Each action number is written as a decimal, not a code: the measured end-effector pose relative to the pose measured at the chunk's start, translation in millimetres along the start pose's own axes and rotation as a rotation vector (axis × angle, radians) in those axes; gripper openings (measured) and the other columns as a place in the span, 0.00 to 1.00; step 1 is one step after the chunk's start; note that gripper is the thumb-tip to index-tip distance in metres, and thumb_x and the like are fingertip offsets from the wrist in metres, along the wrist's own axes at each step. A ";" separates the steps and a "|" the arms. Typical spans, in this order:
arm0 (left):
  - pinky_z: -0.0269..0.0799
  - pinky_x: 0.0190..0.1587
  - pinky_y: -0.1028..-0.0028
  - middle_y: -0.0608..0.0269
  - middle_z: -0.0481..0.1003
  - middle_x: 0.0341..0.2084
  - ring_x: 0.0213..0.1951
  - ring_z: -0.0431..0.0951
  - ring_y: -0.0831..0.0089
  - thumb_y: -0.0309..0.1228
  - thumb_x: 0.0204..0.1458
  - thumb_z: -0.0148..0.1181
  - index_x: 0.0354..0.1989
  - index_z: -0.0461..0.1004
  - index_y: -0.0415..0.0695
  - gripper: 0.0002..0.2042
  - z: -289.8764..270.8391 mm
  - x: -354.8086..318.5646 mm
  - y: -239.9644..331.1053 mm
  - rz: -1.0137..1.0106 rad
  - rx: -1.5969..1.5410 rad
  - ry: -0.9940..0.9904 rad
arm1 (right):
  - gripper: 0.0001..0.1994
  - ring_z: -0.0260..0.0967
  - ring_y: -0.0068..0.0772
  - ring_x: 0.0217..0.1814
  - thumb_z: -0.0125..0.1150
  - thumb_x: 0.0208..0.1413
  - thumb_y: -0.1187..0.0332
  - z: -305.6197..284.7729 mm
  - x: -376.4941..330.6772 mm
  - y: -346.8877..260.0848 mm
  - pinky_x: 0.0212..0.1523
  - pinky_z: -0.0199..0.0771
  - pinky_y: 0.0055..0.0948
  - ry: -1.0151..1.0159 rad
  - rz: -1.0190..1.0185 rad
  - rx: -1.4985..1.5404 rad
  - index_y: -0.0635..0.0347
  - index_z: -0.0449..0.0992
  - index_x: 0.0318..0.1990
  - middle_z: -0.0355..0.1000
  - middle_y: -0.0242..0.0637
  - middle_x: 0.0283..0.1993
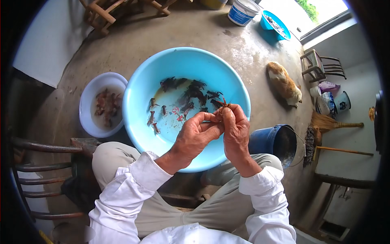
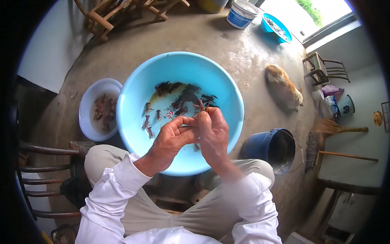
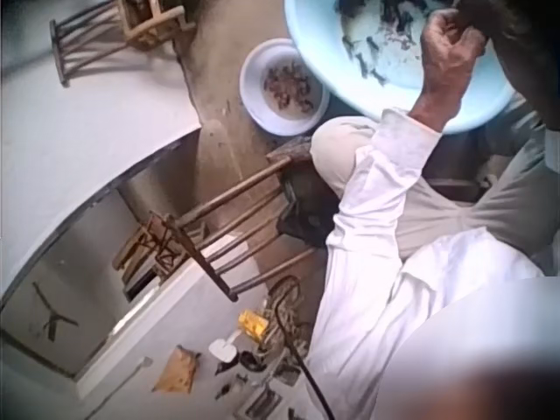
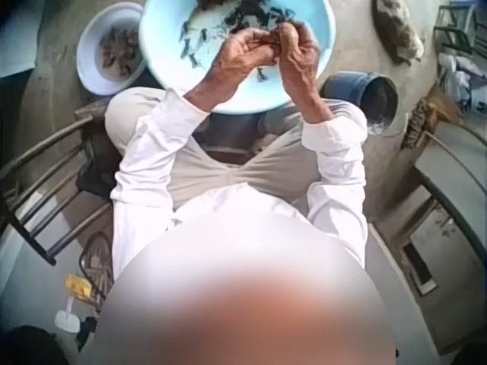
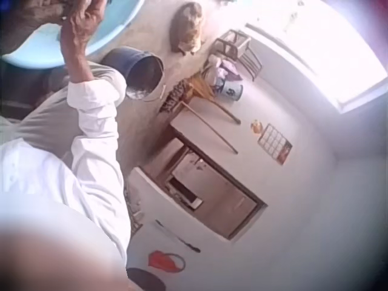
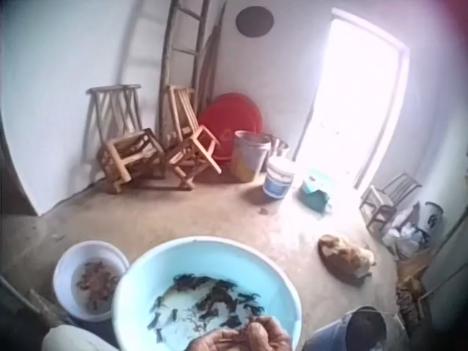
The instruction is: Cleaning and peeling small crawfish or shellfish manually.
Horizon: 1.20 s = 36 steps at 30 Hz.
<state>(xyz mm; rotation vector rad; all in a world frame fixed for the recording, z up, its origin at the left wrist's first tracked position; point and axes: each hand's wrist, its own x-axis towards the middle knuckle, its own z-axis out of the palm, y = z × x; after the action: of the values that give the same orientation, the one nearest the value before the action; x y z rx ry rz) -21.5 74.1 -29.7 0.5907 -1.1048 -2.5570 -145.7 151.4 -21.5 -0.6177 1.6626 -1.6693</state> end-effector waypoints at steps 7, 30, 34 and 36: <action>0.71 0.56 0.71 0.59 0.75 0.48 0.50 0.75 0.76 0.29 0.62 0.61 0.57 0.65 0.37 0.19 2.7 -3.5 -0.9 0.042 -0.125 0.038 | 0.11 0.69 0.19 0.37 0.51 0.66 0.66 9.5 -2.8 8.9 0.39 0.72 0.26 0.055 -0.091 -0.151 0.66 0.73 0.41 0.74 0.32 0.36; 0.66 0.34 0.78 0.74 0.72 0.27 0.32 0.68 0.86 0.31 0.64 0.57 0.37 0.79 0.37 0.10 -0.2 -1.4 -8.7 0.127 0.265 0.009 | 0.04 0.74 0.26 0.29 0.54 0.65 0.76 -9.5 -9.7 -23.1 0.33 0.74 0.25 -0.251 -0.274 -0.407 0.66 0.72 0.44 0.73 0.36 0.32; 0.63 0.32 0.79 0.76 0.70 0.26 0.31 0.65 0.87 0.31 0.64 0.57 0.36 0.78 0.37 0.10 -2.6 -2.2 -9.5 0.125 0.284 -0.008 | 0.04 0.76 0.37 0.42 0.57 0.60 0.79 -24.1 -1.5 -12.2 0.47 0.75 0.31 -0.281 -0.374 -0.530 0.68 0.73 0.41 0.75 0.42 0.40; 0.64 0.34 0.81 0.75 0.72 0.29 0.33 0.68 0.87 0.33 0.64 0.59 0.40 0.79 0.37 0.11 -1.6 -3.1 -7.9 0.058 0.261 -0.028 | 0.04 0.76 0.37 0.42 0.57 0.60 0.79 -26.8 -1.3 -15.4 0.47 0.75 0.30 -0.291 -0.364 -0.517 0.68 0.73 0.41 0.75 0.42 0.40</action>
<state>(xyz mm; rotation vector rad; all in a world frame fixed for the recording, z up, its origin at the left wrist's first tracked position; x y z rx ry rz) -18.8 79.7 -35.8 0.5752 -1.4563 -2.3965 -167.1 169.2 -7.8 -1.4148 1.8418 -1.2861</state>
